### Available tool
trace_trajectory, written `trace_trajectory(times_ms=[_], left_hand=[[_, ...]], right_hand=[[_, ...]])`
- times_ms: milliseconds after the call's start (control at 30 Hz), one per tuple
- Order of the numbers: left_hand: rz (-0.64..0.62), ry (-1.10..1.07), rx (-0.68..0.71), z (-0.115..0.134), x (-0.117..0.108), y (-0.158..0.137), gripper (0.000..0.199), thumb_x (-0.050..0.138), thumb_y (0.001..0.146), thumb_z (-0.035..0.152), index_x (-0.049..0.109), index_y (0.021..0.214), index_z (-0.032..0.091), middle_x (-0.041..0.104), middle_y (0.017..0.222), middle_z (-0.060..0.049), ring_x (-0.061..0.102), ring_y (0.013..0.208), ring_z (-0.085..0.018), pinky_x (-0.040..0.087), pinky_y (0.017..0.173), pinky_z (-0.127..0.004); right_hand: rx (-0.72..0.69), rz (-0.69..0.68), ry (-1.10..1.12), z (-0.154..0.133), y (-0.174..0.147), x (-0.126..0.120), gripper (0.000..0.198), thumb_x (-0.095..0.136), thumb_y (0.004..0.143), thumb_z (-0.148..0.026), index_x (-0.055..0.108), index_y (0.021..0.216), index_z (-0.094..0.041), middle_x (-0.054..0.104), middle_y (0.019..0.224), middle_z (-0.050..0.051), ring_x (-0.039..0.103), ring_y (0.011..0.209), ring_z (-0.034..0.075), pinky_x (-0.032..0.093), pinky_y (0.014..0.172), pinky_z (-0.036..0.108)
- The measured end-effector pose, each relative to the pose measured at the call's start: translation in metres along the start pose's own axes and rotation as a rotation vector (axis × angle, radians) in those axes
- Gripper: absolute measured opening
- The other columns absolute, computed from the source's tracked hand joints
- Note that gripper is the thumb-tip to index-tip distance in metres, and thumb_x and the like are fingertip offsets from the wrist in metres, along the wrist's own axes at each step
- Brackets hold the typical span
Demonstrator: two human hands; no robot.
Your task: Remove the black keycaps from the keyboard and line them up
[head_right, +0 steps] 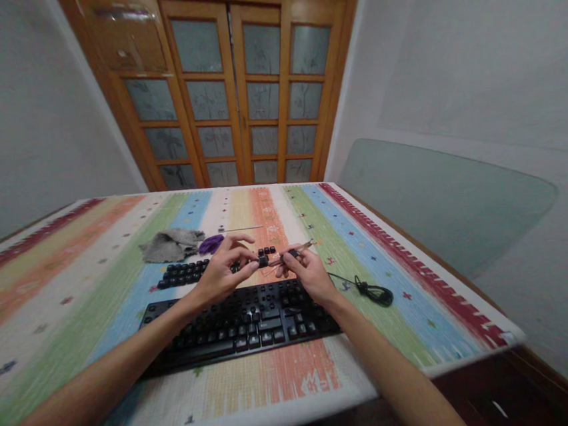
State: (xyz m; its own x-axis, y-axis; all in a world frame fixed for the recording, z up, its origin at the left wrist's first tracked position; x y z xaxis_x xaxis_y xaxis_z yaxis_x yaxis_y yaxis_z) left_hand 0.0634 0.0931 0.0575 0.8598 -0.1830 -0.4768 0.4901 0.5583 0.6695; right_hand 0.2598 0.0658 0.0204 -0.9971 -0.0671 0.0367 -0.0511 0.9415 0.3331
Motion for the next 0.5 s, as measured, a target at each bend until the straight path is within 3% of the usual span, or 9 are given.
trace_trajectory(times_ms=[167,333,500], left_hand=[[0.049,0.082,0.022,-0.005,-0.008,0.005,0.013,0.061,0.090,0.028,0.066,0.091,0.016,0.054,0.113,-0.009,0.057,0.083,-0.013,0.052,0.065,-0.023],[-0.086,0.334,0.180,-0.023,-0.003,0.005,0.011,0.060,0.091,0.026,0.066,0.093,0.017,0.054,0.115,-0.010,0.059,0.091,-0.017,0.054,0.083,-0.034],[-0.238,0.568,0.289,-0.043,0.014,0.001,0.013,0.058,0.092,0.023,0.066,0.098,0.016,0.054,0.123,-0.013,0.058,0.107,-0.023,0.052,0.090,-0.038]], right_hand=[[-0.026,-0.005,0.006,0.000,0.000,0.001,0.042,0.068,0.080,-0.058,0.055,0.090,-0.020,0.076,0.080,0.008,0.068,0.060,0.017,0.050,0.057,0.029],[-0.065,0.056,-0.062,-0.006,0.000,-0.002,0.041,0.069,0.080,-0.056,0.056,0.089,-0.019,0.076,0.080,0.008,0.067,0.057,0.017,0.048,0.055,0.028],[-0.069,0.091,-0.088,-0.006,0.001,-0.010,0.041,0.070,0.079,-0.056,0.058,0.089,-0.018,0.075,0.076,0.008,0.066,0.056,0.017,0.048,0.054,0.029]])
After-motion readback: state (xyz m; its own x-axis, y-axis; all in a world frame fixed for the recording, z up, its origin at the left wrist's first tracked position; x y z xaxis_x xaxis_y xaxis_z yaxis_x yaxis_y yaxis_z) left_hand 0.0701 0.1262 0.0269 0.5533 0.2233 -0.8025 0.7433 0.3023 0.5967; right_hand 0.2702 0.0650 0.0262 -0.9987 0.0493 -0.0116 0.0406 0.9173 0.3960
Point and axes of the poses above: each hand's wrist, its own y-axis towards the middle knuckle, its own x-axis out of the palm, z = x × y, the point moved 3 cm from there along y, towards the middle knuckle
